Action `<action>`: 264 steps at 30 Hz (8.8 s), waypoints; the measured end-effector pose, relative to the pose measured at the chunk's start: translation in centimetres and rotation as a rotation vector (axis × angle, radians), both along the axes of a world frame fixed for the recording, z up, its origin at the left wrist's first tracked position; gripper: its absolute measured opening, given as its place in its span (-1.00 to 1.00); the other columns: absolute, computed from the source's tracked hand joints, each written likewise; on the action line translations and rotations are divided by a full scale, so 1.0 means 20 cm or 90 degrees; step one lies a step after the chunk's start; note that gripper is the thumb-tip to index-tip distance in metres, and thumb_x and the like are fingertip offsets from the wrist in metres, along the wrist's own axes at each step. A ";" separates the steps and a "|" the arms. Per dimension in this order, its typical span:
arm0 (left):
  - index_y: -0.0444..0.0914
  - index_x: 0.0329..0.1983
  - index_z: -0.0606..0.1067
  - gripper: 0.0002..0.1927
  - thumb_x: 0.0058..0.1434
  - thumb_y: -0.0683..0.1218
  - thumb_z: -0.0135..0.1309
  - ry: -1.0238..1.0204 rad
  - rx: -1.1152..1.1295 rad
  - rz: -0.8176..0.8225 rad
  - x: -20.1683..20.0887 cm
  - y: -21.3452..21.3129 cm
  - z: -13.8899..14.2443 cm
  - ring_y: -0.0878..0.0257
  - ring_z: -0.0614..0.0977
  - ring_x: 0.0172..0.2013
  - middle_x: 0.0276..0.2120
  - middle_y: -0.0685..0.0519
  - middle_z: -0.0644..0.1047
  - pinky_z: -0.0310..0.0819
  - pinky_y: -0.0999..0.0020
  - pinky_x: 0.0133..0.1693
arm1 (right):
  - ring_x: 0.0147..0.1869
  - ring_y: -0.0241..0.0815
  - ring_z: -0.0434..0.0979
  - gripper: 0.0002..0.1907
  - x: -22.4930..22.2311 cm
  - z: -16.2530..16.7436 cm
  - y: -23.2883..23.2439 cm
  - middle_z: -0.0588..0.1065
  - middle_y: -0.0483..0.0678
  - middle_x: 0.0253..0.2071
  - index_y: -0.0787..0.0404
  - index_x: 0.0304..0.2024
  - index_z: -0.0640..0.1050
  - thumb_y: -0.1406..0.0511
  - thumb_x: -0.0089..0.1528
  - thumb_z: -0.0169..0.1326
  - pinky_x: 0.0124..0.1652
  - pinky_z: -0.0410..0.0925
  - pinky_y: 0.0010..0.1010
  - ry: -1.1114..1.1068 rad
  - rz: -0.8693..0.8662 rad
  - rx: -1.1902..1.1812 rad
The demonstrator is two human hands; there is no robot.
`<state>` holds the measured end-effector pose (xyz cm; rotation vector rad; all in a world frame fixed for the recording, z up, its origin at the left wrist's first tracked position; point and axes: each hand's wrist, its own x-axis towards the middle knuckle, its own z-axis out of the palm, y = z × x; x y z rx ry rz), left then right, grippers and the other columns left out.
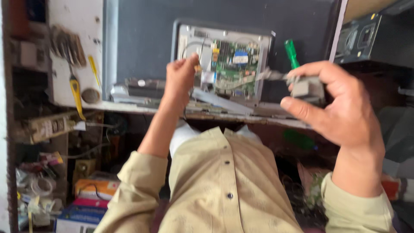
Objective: The person uses a multimeter to test points on a circuit board inside a disassembled CRT television. They then use a screwdriver to remove a metal bracket and disconnect wires from a power supply unit, placing the unit aside.
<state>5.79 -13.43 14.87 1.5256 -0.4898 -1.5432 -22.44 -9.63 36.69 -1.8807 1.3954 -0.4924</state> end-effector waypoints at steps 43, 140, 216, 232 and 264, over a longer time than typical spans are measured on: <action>-0.34 0.02 0.49 -0.64 0.24 -0.05 0.20 -0.584 -0.139 -0.130 0.02 0.54 -0.01 0.01 0.55 -0.45 -0.52 -0.10 0.50 0.40 0.11 -0.34 | -0.13 0.10 0.60 -0.70 0.13 -0.87 0.22 0.58 0.10 -0.22 0.31 -0.14 0.62 0.30 0.13 0.34 -0.17 0.45 -0.20 0.173 -0.005 -0.129; -0.35 -0.20 0.57 -0.88 0.32 -0.17 0.19 0.489 0.022 -0.088 -0.48 0.56 -0.28 0.30 0.62 -0.36 -0.34 0.01 0.59 0.58 0.40 -0.30 | 0.03 0.00 0.65 -0.69 0.01 -0.71 0.49 0.56 0.24 -0.05 0.30 0.12 0.27 0.47 0.44 0.11 0.09 0.54 -0.24 -0.453 -0.239 -0.101; -0.30 0.20 0.44 -0.24 -0.09 0.00 0.39 -0.657 -0.601 -0.640 -0.45 0.10 -0.07 -0.07 0.42 0.26 0.27 -0.14 0.42 0.14 0.14 0.31 | -0.01 -0.10 0.67 -0.69 -0.07 -0.84 0.42 0.59 0.19 -0.05 0.33 0.02 0.30 0.46 0.38 0.18 -0.03 0.54 -0.39 -0.185 -0.215 -0.240; -0.23 -0.18 0.60 -0.68 -0.06 -0.09 0.21 -0.677 -0.550 -0.684 -0.51 0.08 -0.01 -0.10 0.45 0.16 0.05 -0.17 0.46 0.16 -0.01 0.31 | -0.02 -0.09 0.65 -0.69 -0.11 -0.83 0.44 0.58 0.22 -0.05 0.36 0.03 0.29 0.48 0.39 0.16 -0.02 0.56 -0.37 -0.234 -0.234 -0.252; -0.31 0.06 0.50 -0.53 0.08 -0.08 0.25 -0.674 -0.659 -0.694 -0.44 0.06 -0.06 -0.06 0.29 0.37 0.27 -0.19 0.36 -0.09 -0.03 0.46 | -0.03 -0.11 0.64 -0.69 -0.12 -0.85 0.42 0.58 0.23 -0.03 0.36 0.02 0.31 0.47 0.37 0.18 -0.03 0.53 -0.41 -0.239 -0.237 -0.237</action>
